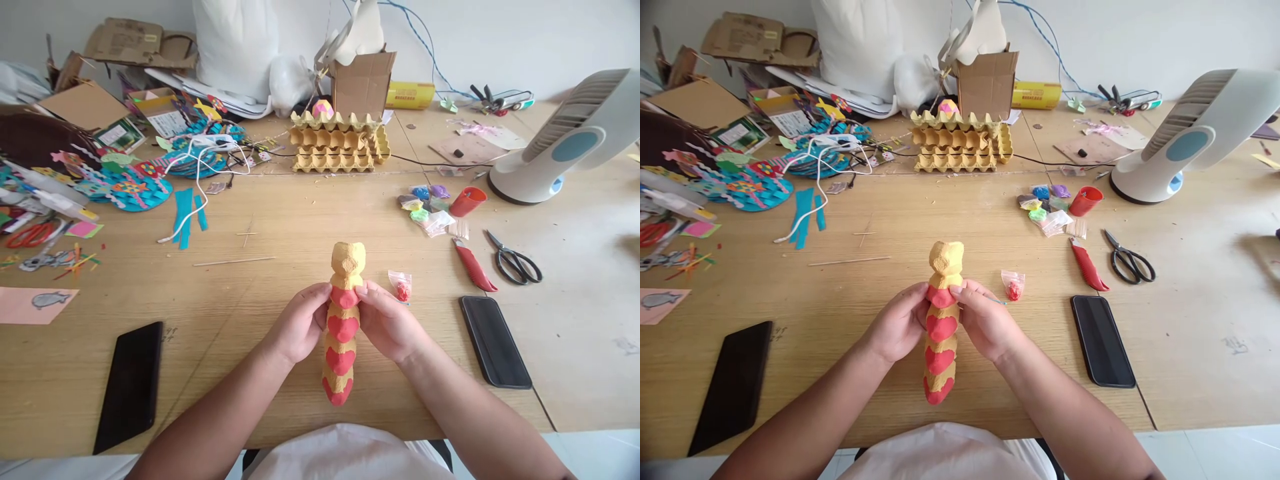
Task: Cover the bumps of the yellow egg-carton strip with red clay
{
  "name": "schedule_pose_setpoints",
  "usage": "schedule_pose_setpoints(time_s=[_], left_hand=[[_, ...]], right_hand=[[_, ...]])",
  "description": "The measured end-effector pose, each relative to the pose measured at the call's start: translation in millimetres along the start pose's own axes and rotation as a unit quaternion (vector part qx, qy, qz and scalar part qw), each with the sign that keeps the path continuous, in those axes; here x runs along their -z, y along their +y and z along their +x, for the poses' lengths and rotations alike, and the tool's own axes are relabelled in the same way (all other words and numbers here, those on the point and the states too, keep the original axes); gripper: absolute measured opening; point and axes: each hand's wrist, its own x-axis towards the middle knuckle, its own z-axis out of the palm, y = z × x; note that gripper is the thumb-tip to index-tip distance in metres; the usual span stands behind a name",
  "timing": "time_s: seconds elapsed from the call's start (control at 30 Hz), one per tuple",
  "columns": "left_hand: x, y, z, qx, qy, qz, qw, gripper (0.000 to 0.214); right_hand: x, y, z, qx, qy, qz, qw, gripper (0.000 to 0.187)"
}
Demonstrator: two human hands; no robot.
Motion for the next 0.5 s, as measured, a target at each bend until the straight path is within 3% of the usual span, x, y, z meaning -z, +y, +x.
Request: schedule_pose_setpoints(time_s=[0.5], left_hand=[[0.3,-1.0,-0.1,0.000,0.014,0.013,1.000,0.036]], right_hand=[[-1.0,-3.9,5.2,0.048,0.001,-0.045,0.998,0.042]])
